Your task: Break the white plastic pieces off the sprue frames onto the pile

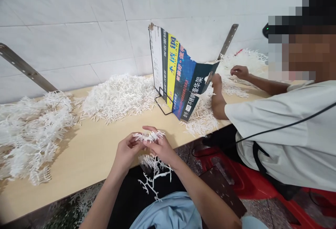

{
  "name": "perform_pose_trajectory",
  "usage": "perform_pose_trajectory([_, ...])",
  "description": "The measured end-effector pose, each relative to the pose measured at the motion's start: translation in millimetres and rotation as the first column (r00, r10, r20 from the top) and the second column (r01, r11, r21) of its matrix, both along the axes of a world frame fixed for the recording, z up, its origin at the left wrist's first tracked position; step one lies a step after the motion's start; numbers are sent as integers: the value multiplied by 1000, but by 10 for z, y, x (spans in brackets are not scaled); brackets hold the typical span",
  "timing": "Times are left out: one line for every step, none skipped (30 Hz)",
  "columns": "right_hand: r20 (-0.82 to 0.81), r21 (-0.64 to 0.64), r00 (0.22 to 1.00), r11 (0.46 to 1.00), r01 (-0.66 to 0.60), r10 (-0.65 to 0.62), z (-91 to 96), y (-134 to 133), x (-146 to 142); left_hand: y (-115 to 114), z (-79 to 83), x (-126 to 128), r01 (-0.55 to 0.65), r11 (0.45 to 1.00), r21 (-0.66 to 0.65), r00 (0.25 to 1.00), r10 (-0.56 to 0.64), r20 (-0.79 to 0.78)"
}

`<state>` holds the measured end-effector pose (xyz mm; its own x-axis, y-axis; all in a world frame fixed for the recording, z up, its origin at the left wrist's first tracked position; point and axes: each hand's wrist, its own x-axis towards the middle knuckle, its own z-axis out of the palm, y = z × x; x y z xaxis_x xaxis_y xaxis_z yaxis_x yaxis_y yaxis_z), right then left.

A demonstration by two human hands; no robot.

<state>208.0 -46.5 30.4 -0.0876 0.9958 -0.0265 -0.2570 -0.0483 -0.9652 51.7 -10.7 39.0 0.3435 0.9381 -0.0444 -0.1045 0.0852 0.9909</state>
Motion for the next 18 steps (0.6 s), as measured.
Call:
perform_pose_trajectory([53, 11, 998, 999, 35, -36, -28, 34, -1, 56, -32, 4, -24, 1000, -9, 1000, 24, 8])
perform_pose_trajectory([101, 22, 991, 996, 89, -91, -54, 67, -11, 108, -58, 2, -56, 998, -19, 998, 56, 13])
perform_pose_trajectory([146, 33, 976, 987, 157, -160, -78, 100, -26, 152, -79, -5, -94, 995, -35, 995, 94, 15])
perform_pose_trajectory([191, 45, 954, 973, 224, -229, -100, 133, -46, 189, -96, -18, -138, 989, -53, 990, 139, 16])
perform_pose_trajectory([237, 57, 930, 960, 274, -280, -118, 169, -68, 217, -112, -35, -177, 982, -70, 984, 179, 13])
perform_pose_trajectory([280, 66, 911, 952, 298, -304, -133, 208, -89, 236, -127, -54, -207, 975, -82, 978, 209, 8])
perform_pose_trajectory([316, 73, 898, 952, 297, -305, -144, 250, -107, 247, -143, -74, -225, 970, -88, 974, 226, 2])
perform_pose_trajectory([342, 79, 895, 958, 277, -287, -150, 295, -120, 251, -160, -91, -231, 969, -87, 973, 232, -2])
perform_pose_trajectory([361, 82, 896, 965, 247, -260, -150, 342, -127, 250, -178, -105, -234, 969, -79, 972, 235, -5])
perform_pose_trajectory([375, 86, 898, 973, 213, -229, -144, 389, -127, 248, -196, -114, -239, 969, -67, 971, 239, -8])
perform_pose_trajectory([389, 90, 899, 980, 177, -199, -131, 432, -118, 247, -213, -119, -242, 969, -53, 970, 242, -17])
perform_pose_trajectory([408, 97, 897, 985, 144, -171, -111, 471, -101, 247, -228, -120, -243, 969, -38, 970, 242, -30])
perform_pose_trajectory([435, 107, 889, 989, 106, -143, -85, 503, -75, 252, -241, -117, -235, 972, -29, 971, 233, -45])
perform_pose_trajectory([469, 117, 876, 991, 66, -114, -56, 529, -40, 259, -252, -113, -219, 975, -28, 974, 217, -59])
perform_pose_trajectory([508, 126, 857, 992, 27, -88, -27, 551, 1, 269, -259, -107, -191, 981, -33, 979, 189, -72])
perform_pose_trajectory([548, 134, 834, 991, -12, -65, -2, 571, 48, 281, -264, -101, -159, 987, -39, 984, 155, -88])
perform_pose_trajectory([583, 140, 812, 989, -52, -40, 18, 591, 98, 291, -266, -94, -127, 991, -36, 986, 122, -115])
perform_pose_trajectory([607, 143, 795, 985, -93, -13, 29, 612, 145, 299, -267, -87, -105, 994, -15, 982, 102, -159])
